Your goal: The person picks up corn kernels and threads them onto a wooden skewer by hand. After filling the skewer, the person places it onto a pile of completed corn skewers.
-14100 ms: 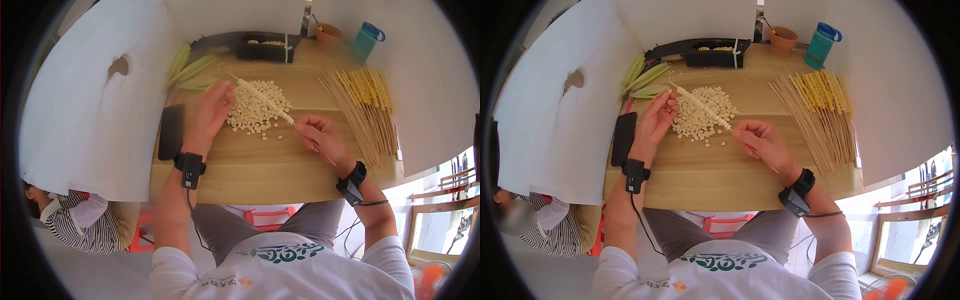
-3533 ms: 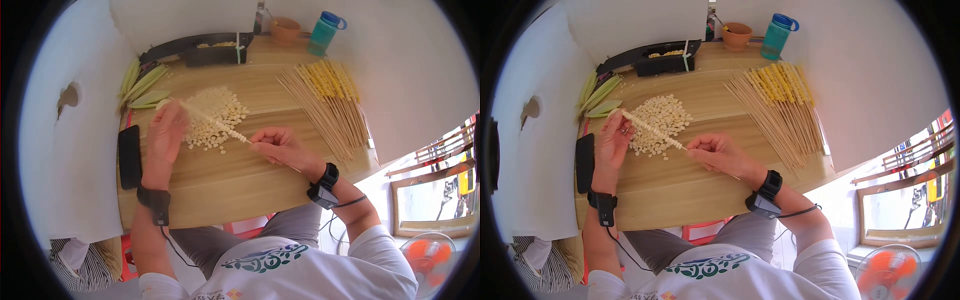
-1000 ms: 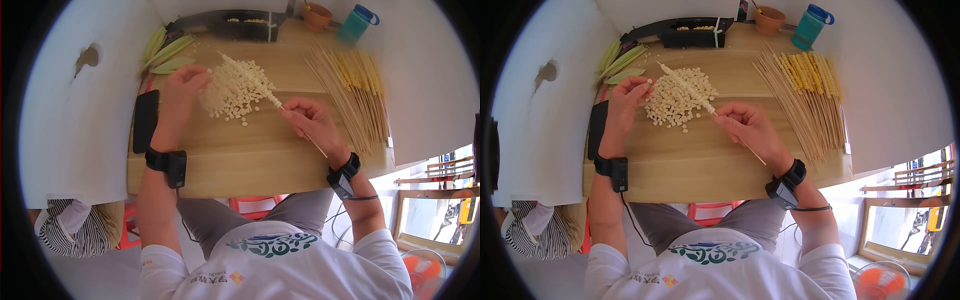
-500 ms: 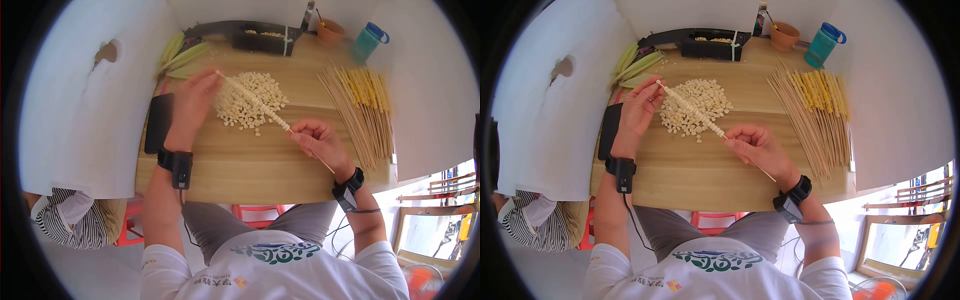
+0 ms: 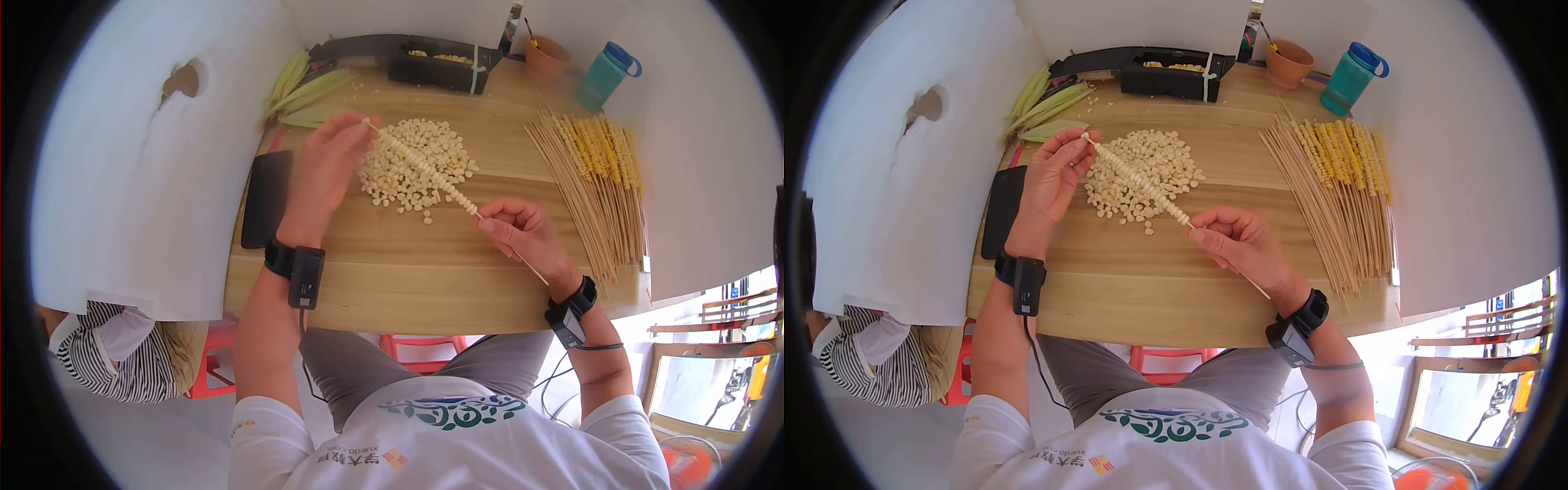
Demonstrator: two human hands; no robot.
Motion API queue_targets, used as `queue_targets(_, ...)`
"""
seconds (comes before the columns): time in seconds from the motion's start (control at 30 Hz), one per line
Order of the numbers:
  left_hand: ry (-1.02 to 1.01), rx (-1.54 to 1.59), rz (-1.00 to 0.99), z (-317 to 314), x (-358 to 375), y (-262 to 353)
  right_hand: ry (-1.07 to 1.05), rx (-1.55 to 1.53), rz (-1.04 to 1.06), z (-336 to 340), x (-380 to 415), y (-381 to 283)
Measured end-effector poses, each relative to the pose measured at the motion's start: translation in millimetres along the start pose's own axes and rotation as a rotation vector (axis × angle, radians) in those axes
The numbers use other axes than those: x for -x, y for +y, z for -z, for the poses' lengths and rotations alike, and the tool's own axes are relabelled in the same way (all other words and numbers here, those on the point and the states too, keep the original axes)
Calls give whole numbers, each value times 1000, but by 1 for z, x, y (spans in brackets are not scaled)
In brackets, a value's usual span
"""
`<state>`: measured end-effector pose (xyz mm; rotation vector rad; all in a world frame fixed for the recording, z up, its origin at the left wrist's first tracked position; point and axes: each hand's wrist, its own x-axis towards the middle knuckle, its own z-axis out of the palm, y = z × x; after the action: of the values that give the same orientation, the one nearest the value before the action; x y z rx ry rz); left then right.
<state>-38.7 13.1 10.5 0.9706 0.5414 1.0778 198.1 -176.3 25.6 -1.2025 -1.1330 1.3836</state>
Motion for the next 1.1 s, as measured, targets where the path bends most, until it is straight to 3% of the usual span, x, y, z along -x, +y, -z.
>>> queue_targets(0.37, 6, 19, -49, -2, 0, -2, -6, 6, 20, -1, -1, 1)
queue_targets(0.83, 84, -155, -250, -11, 4, -8, -5, 51, 13, -5, -1, 1)
queue_targets(1.1, 107, -35, -205, -13, 5, -9, -10, 57, 24, -6, 0, 1)
